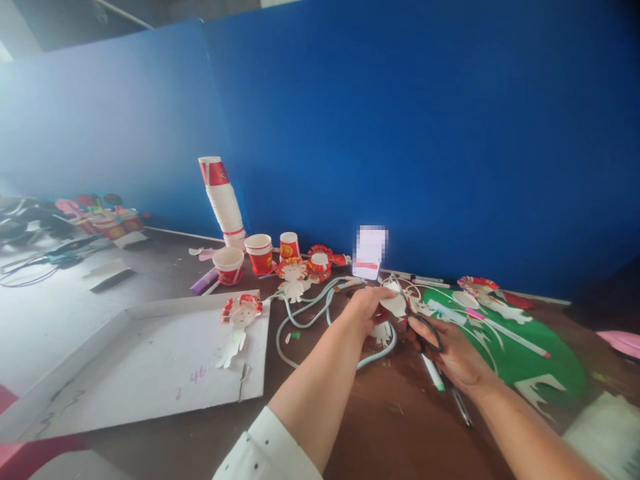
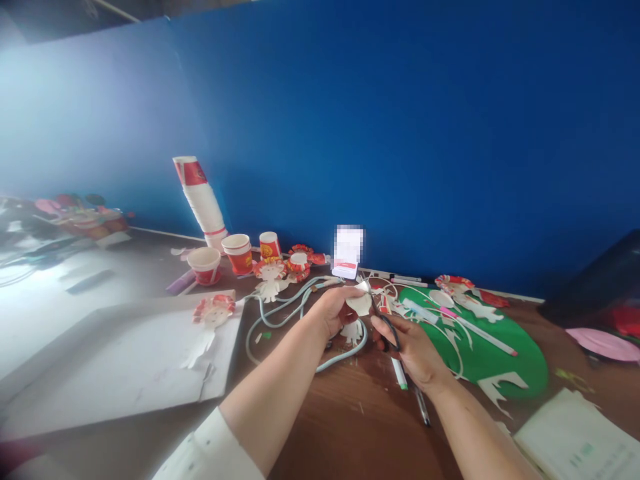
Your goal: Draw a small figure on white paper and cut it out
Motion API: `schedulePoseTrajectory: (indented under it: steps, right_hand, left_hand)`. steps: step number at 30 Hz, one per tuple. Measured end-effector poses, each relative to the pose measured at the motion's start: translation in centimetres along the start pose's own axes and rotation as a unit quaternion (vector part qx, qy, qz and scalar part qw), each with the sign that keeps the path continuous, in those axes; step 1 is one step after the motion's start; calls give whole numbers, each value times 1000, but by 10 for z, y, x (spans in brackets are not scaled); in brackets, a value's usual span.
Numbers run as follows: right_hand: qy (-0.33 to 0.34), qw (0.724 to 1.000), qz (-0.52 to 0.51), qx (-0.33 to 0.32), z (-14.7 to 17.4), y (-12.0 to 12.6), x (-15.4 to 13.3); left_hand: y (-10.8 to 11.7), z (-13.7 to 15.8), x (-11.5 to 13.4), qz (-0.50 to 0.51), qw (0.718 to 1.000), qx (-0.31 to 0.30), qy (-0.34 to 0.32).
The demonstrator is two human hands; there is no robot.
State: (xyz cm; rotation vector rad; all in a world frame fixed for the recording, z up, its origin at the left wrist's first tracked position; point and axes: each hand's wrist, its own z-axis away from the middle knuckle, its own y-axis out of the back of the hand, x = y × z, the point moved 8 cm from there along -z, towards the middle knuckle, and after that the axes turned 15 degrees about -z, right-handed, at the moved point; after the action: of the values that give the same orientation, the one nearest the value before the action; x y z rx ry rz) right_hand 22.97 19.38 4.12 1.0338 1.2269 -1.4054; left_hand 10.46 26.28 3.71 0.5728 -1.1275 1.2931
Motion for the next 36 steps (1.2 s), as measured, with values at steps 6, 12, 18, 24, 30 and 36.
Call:
schedulePoseTrajectory:
  steps: [6, 12, 18, 24, 30, 36]
  right_hand:
    - [13, 998, 63, 1, 2, -3, -8]
    - [31, 998, 62, -1, -1, 0, -6]
    - [31, 998, 63, -3, -1, 3, -6]
    - [21, 996, 88, -17, 1, 3, -8]
    - [35, 994, 96, -33, 2, 1, -11]
    - [32, 993, 113, -26, 3, 1, -13]
  left_hand:
    - [0, 1, 5, -42, 999, 8, -34]
    - [-2, 3, 8, -66, 997, 5, -48]
    - [-5, 2, 8, -64, 995, -20, -71]
    - [-5, 3, 9, -57, 996, -28, -68]
    - [-7, 0, 5, -52, 997, -37, -53]
    - [-8, 1, 3, -34, 998, -50, -27]
